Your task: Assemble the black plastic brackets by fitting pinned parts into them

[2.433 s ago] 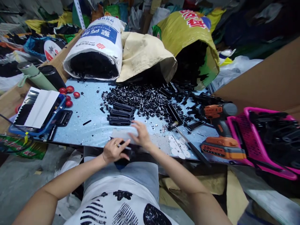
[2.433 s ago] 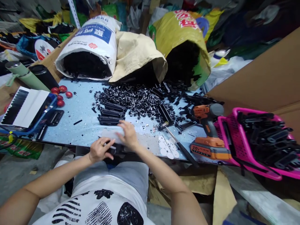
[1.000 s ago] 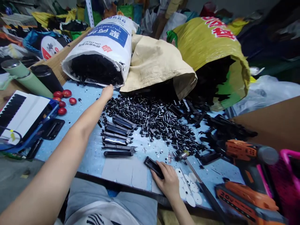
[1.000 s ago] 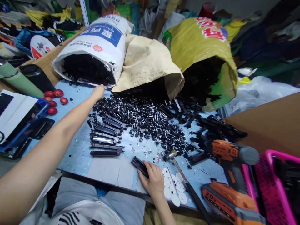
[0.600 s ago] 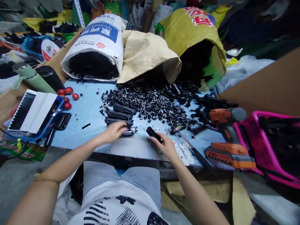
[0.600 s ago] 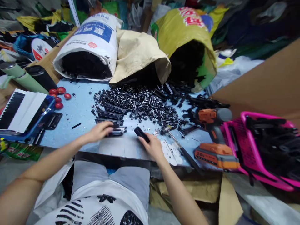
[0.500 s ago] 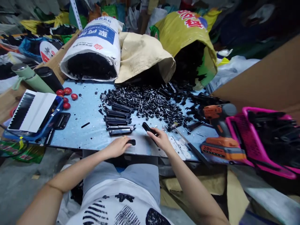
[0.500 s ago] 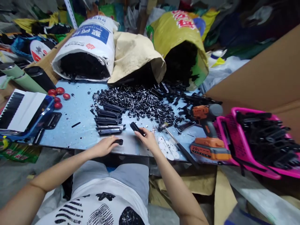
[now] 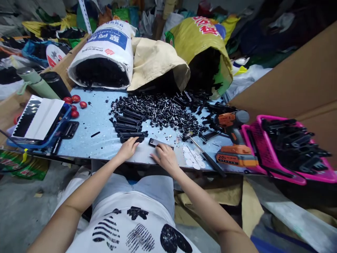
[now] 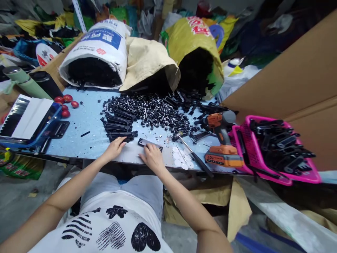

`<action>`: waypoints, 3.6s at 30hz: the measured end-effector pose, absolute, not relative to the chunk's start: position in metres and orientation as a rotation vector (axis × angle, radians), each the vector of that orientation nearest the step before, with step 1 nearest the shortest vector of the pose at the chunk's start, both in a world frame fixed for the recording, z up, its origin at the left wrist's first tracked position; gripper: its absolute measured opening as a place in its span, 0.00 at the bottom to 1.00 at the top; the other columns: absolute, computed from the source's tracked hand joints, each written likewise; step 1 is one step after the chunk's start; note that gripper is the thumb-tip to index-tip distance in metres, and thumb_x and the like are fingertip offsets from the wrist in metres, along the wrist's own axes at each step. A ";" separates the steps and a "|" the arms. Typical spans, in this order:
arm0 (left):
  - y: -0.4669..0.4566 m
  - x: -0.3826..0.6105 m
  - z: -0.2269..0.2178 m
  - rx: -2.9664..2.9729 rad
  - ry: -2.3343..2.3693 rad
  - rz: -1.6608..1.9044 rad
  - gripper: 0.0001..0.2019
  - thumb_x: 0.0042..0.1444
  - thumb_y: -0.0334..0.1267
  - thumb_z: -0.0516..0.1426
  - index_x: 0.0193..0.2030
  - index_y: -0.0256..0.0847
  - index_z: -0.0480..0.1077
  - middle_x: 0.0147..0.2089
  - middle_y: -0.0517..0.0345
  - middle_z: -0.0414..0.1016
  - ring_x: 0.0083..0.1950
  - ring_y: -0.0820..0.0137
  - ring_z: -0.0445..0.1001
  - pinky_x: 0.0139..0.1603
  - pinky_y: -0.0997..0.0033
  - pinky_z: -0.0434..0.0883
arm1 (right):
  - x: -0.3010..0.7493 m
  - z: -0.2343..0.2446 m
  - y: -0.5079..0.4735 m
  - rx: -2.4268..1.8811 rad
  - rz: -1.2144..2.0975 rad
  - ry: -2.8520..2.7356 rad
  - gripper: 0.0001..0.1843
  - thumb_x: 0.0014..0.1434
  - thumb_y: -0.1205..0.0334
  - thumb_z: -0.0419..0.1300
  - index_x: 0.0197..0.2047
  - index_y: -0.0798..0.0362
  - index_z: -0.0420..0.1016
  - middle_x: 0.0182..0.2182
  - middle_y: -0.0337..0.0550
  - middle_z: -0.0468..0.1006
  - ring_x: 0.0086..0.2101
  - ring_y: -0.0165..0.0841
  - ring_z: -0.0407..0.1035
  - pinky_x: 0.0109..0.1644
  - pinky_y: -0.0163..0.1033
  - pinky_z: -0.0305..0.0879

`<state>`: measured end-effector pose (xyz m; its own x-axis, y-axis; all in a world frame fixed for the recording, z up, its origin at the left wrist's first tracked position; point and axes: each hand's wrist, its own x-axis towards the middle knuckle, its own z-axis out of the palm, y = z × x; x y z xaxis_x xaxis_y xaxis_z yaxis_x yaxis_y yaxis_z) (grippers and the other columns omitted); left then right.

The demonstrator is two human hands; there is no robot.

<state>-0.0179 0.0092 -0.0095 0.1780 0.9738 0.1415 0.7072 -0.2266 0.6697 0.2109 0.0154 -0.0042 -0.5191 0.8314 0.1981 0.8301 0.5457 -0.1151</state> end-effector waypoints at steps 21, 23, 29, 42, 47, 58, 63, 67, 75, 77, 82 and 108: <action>-0.024 0.014 0.029 1.648 1.505 1.135 0.19 0.62 0.38 0.50 0.60 0.40 0.65 0.53 0.48 0.71 0.53 0.65 0.70 0.53 0.66 0.68 | 0.169 0.022 0.023 -1.063 1.777 -1.360 0.33 0.58 0.43 0.55 0.63 0.47 0.61 0.31 0.40 0.74 0.23 0.28 0.66 0.28 0.38 0.69; -0.025 0.012 0.032 1.718 1.518 1.121 0.19 0.62 0.38 0.50 0.58 0.40 0.66 0.52 0.48 0.71 0.54 0.65 0.70 0.55 0.65 0.67 | 0.176 0.023 0.028 -1.030 1.595 -1.601 0.31 0.59 0.45 0.55 0.62 0.47 0.64 0.35 0.42 0.74 0.25 0.28 0.67 0.31 0.38 0.70; -0.024 0.013 0.035 1.832 1.554 1.194 0.18 0.64 0.38 0.48 0.59 0.38 0.66 0.46 0.48 0.72 0.48 0.67 0.72 0.51 0.68 0.69 | 0.182 0.030 0.039 -0.833 1.051 -2.050 0.28 0.59 0.51 0.57 0.62 0.48 0.64 0.43 0.46 0.73 0.43 0.35 0.68 0.50 0.44 0.66; -0.019 0.018 0.028 1.557 1.517 1.395 0.19 0.64 0.42 0.49 0.58 0.39 0.66 0.46 0.48 0.72 0.43 0.68 0.73 0.45 0.67 0.72 | 0.152 0.020 0.017 -0.947 1.066 -1.893 0.28 0.65 0.49 0.48 0.66 0.44 0.56 0.42 0.47 0.71 0.34 0.33 0.68 0.41 0.42 0.70; -0.029 0.018 -0.015 0.886 1.565 1.284 0.24 0.63 0.45 0.48 0.64 0.41 0.51 0.42 0.54 0.68 0.29 0.74 0.74 0.30 0.73 0.73 | 0.186 0.024 0.088 -1.182 0.820 -2.307 0.25 0.63 0.45 0.49 0.58 0.48 0.70 0.47 0.48 0.72 0.43 0.38 0.69 0.48 0.45 0.66; -0.032 -0.004 -0.003 2.149 1.799 0.913 0.16 0.60 0.38 0.53 0.55 0.42 0.65 0.50 0.46 0.69 0.55 0.58 0.67 0.56 0.51 0.66 | 0.326 0.023 0.334 -1.996 -0.136 -1.904 0.25 0.59 0.60 0.57 0.58 0.61 0.64 0.52 0.64 0.63 0.51 0.47 0.56 0.49 0.50 0.57; -0.023 0.000 -0.019 2.375 1.632 0.897 0.28 0.58 0.43 0.54 0.64 0.40 0.55 0.56 0.40 0.67 0.61 0.52 0.63 0.58 0.43 0.62 | 0.339 0.021 0.395 -2.192 -0.085 -1.816 0.30 0.58 0.57 0.59 0.59 0.66 0.62 0.53 0.70 0.59 0.53 0.48 0.52 0.49 0.52 0.51; -0.028 -0.004 -0.029 2.404 1.593 1.075 0.30 0.57 0.46 0.52 0.64 0.36 0.54 0.55 0.37 0.66 0.61 0.50 0.63 0.56 0.42 0.63 | 0.351 0.014 0.438 -2.271 -0.022 -1.902 0.36 0.49 0.60 0.67 0.60 0.64 0.63 0.56 0.76 0.56 0.58 0.55 0.46 0.51 0.60 0.42; -0.025 -0.001 -0.033 2.401 1.576 1.168 0.29 0.54 0.46 0.52 0.61 0.35 0.58 0.47 0.38 0.72 0.53 0.52 0.70 0.48 0.47 0.69 | 0.384 -0.019 0.514 -2.375 0.150 -1.769 0.31 0.40 0.44 0.70 0.45 0.54 0.77 0.57 0.76 0.58 0.62 0.59 0.42 0.51 0.67 0.16; -0.024 0.000 -0.031 2.411 1.576 1.171 0.28 0.54 0.44 0.53 0.61 0.34 0.59 0.47 0.38 0.72 0.53 0.52 0.70 0.47 0.47 0.70 | 0.383 -0.018 0.511 -2.360 0.133 -1.778 0.35 0.41 0.40 0.67 0.46 0.57 0.76 0.56 0.79 0.58 0.61 0.61 0.42 0.49 0.69 0.17; -0.023 0.000 -0.028 2.408 1.586 1.185 0.26 0.53 0.39 0.55 0.59 0.34 0.60 0.49 0.39 0.71 0.54 0.54 0.69 0.50 0.48 0.68 | 0.377 0.001 0.469 -2.511 0.104 -1.944 0.45 0.43 0.41 0.67 0.59 0.59 0.66 0.52 0.78 0.62 0.59 0.60 0.45 0.50 0.70 0.32; -0.006 -0.007 0.007 2.493 1.408 0.254 0.16 0.62 0.41 0.52 0.54 0.38 0.64 0.47 0.49 0.70 0.50 0.61 0.68 0.48 0.63 0.66 | 0.311 0.093 0.108 -1.598 0.088 -2.762 0.25 0.64 0.41 0.45 0.48 0.52 0.69 0.35 0.47 0.77 0.32 0.35 0.70 0.34 0.36 0.55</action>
